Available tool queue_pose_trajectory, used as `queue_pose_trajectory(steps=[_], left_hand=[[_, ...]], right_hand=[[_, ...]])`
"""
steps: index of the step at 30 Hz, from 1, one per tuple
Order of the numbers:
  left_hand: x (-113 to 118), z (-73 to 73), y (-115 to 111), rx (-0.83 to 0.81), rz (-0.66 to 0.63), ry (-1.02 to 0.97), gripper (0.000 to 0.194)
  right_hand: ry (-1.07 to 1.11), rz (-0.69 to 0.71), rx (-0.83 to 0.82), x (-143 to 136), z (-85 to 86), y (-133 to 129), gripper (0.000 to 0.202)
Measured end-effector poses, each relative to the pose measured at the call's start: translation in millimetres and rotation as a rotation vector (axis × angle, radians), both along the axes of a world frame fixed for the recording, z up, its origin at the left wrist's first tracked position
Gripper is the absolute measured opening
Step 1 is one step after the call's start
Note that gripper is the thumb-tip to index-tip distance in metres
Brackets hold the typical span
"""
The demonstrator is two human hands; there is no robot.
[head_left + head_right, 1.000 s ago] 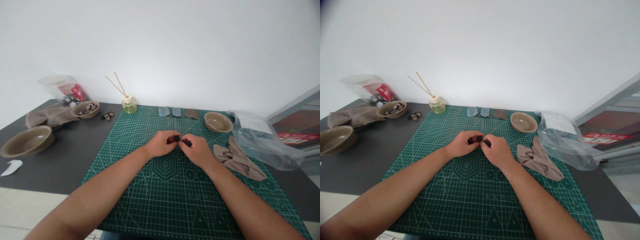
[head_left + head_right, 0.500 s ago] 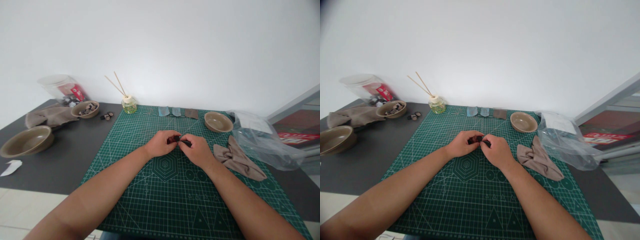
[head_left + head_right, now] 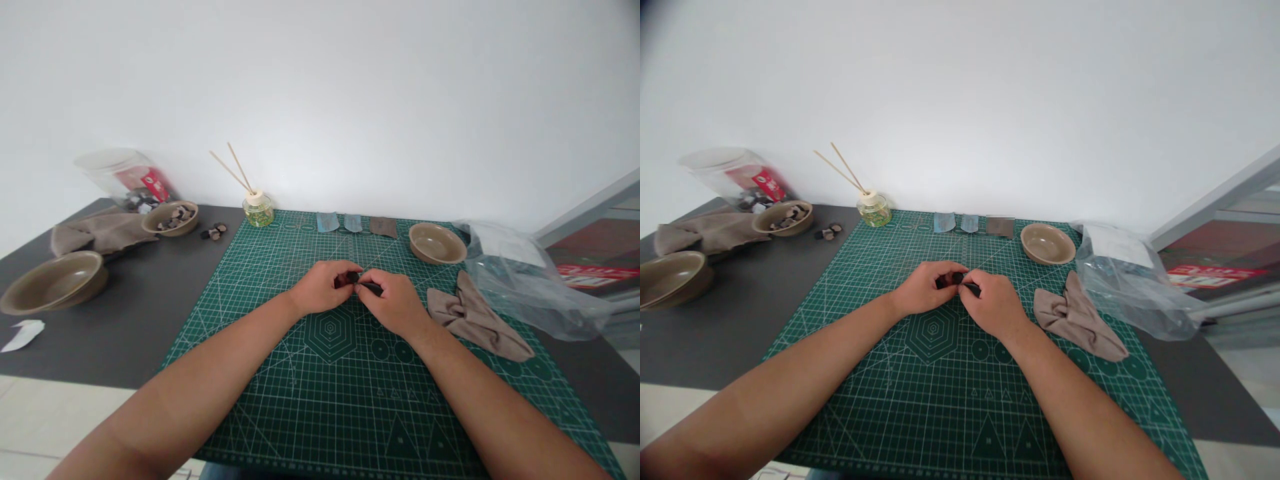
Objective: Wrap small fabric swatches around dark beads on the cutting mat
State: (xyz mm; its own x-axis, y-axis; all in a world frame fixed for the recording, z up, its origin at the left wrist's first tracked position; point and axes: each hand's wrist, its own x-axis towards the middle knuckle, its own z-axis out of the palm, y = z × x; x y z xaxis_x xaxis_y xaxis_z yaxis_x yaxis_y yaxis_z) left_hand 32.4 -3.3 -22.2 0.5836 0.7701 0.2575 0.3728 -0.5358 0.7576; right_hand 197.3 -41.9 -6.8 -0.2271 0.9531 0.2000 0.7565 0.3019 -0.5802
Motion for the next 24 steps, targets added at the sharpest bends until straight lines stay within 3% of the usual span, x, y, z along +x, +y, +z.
queue_pose_trajectory(steps=[24], left_hand=[[-1.3,0.1,-0.1,0.027,-0.034,-0.019,0.031]], right_hand=[[0.011,-0.047,0.020,1.3,-2.3,2.0,0.015]])
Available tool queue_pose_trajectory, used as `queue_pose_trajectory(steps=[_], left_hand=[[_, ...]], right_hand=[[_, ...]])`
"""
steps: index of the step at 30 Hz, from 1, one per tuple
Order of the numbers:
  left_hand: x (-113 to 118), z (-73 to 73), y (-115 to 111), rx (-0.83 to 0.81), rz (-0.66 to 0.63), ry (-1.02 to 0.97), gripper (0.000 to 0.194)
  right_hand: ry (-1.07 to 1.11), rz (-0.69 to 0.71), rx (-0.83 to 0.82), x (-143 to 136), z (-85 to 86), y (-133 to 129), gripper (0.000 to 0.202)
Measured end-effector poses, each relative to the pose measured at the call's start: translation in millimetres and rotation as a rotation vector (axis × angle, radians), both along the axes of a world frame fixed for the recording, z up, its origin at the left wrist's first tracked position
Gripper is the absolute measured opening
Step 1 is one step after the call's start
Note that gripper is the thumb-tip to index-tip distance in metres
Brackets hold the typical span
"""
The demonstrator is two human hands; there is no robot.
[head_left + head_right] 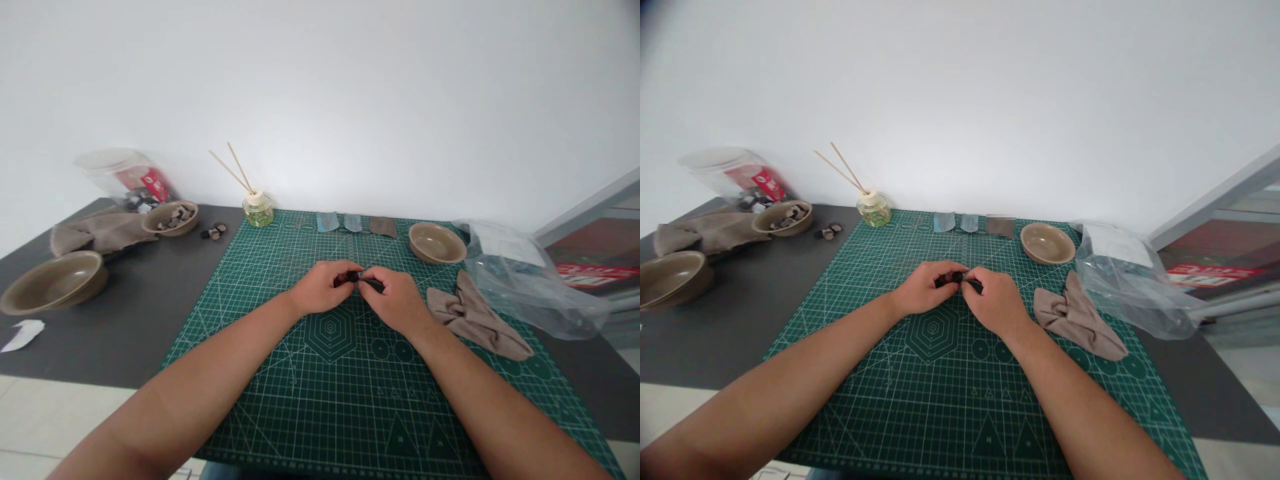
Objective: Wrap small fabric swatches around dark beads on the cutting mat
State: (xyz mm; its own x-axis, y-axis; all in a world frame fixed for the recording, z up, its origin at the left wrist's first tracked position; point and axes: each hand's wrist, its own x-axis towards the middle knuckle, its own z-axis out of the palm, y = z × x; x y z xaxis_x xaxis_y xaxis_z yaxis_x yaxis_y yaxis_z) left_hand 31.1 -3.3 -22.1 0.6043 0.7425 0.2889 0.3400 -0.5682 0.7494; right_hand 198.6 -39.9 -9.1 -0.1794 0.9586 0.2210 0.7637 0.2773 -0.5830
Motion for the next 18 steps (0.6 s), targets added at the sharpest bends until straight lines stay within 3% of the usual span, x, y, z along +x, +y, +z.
queue_pose_trajectory(steps=[18], left_hand=[[-0.7,1.5,0.1,-0.020,-0.007,0.001,0.028]], right_hand=[[-0.010,-0.001,-0.016,-1.1,-0.4,-0.1,0.015]])
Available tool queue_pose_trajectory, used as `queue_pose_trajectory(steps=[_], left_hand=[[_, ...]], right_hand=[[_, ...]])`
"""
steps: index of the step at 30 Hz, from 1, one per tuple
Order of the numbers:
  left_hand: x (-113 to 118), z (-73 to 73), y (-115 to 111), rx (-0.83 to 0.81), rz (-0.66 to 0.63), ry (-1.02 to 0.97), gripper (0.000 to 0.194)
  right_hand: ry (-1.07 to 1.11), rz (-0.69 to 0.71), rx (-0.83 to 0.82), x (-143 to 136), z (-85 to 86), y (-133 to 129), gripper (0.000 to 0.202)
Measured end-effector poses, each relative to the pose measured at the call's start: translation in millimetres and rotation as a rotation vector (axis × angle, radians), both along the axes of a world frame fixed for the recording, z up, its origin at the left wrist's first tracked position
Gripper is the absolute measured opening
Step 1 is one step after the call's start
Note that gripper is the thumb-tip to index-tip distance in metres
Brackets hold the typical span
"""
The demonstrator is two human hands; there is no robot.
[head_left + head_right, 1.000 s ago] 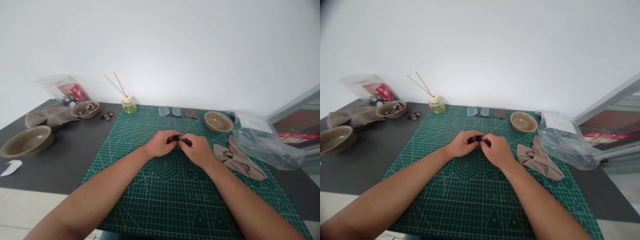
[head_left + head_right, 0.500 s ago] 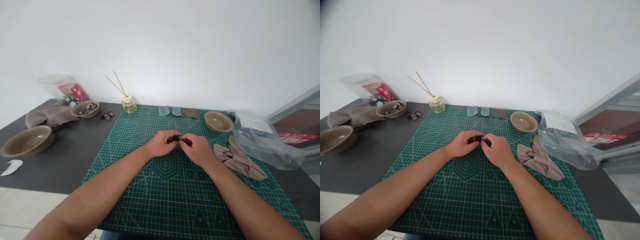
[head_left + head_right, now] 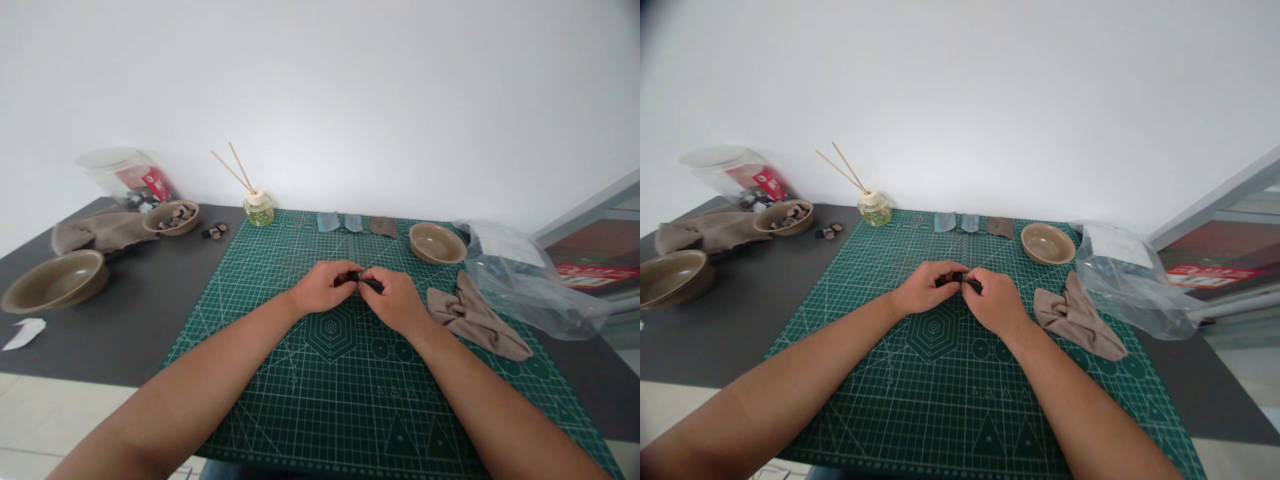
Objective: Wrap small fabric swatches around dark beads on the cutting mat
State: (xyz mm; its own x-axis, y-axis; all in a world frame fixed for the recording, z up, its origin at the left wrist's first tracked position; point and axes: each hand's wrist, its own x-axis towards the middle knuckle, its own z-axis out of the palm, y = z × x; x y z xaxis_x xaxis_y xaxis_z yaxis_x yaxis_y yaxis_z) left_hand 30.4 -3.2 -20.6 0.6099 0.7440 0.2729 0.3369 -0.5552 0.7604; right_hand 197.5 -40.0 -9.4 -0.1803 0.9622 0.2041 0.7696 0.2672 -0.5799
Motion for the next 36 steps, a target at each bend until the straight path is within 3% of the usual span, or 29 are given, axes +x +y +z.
queue_pose_trajectory(steps=[36], left_hand=[[-0.9,0.1,0.1,0.003,-0.013,0.028,0.028]], right_hand=[[-0.018,0.010,0.008,0.9,0.4,-0.1,0.015]])
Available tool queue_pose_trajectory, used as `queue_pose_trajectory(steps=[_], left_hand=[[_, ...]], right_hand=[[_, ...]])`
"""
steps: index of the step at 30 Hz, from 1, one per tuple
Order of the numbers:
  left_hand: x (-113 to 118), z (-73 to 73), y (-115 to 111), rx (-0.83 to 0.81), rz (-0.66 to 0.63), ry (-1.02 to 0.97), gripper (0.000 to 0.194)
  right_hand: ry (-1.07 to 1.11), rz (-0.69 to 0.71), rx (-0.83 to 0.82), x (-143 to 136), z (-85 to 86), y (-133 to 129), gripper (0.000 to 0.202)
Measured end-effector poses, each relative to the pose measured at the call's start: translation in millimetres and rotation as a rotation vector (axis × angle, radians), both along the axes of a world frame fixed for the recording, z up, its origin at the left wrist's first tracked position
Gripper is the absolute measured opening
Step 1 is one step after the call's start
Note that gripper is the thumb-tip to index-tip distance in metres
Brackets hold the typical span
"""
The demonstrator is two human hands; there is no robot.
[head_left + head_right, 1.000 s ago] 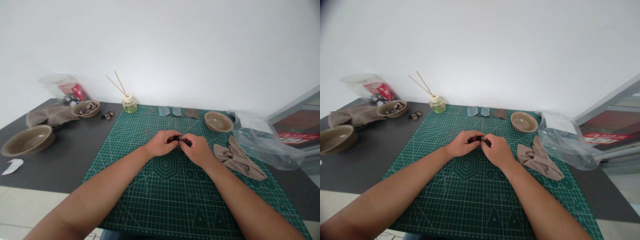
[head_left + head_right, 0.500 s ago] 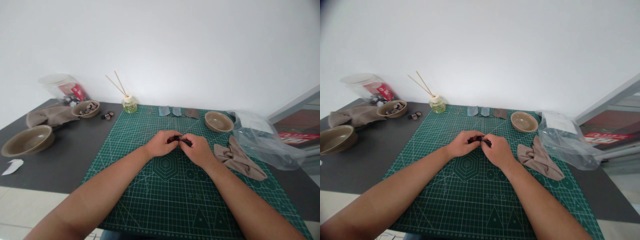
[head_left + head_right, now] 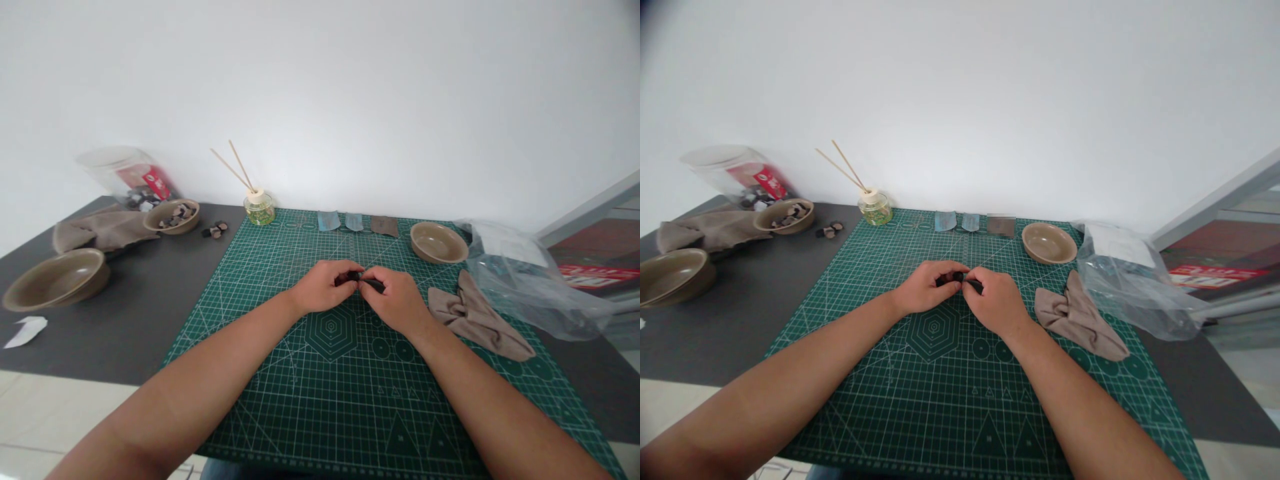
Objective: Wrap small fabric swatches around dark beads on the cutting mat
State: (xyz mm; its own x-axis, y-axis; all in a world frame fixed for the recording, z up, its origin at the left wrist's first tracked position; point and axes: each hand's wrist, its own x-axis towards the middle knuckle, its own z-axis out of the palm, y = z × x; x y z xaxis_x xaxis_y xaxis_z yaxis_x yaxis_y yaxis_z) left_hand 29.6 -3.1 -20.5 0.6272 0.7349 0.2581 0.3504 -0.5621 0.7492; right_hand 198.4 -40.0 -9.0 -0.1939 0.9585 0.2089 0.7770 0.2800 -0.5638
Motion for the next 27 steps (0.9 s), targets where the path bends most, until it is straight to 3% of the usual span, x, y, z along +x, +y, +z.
queue_pose_trajectory(steps=[27], left_hand=[[-2.2,-0.7,-2.8,-0.008,0.013,-0.032,0.029]], right_hand=[[0.028,-0.009,-0.017,0.0,-2.5,0.1,0.015]])
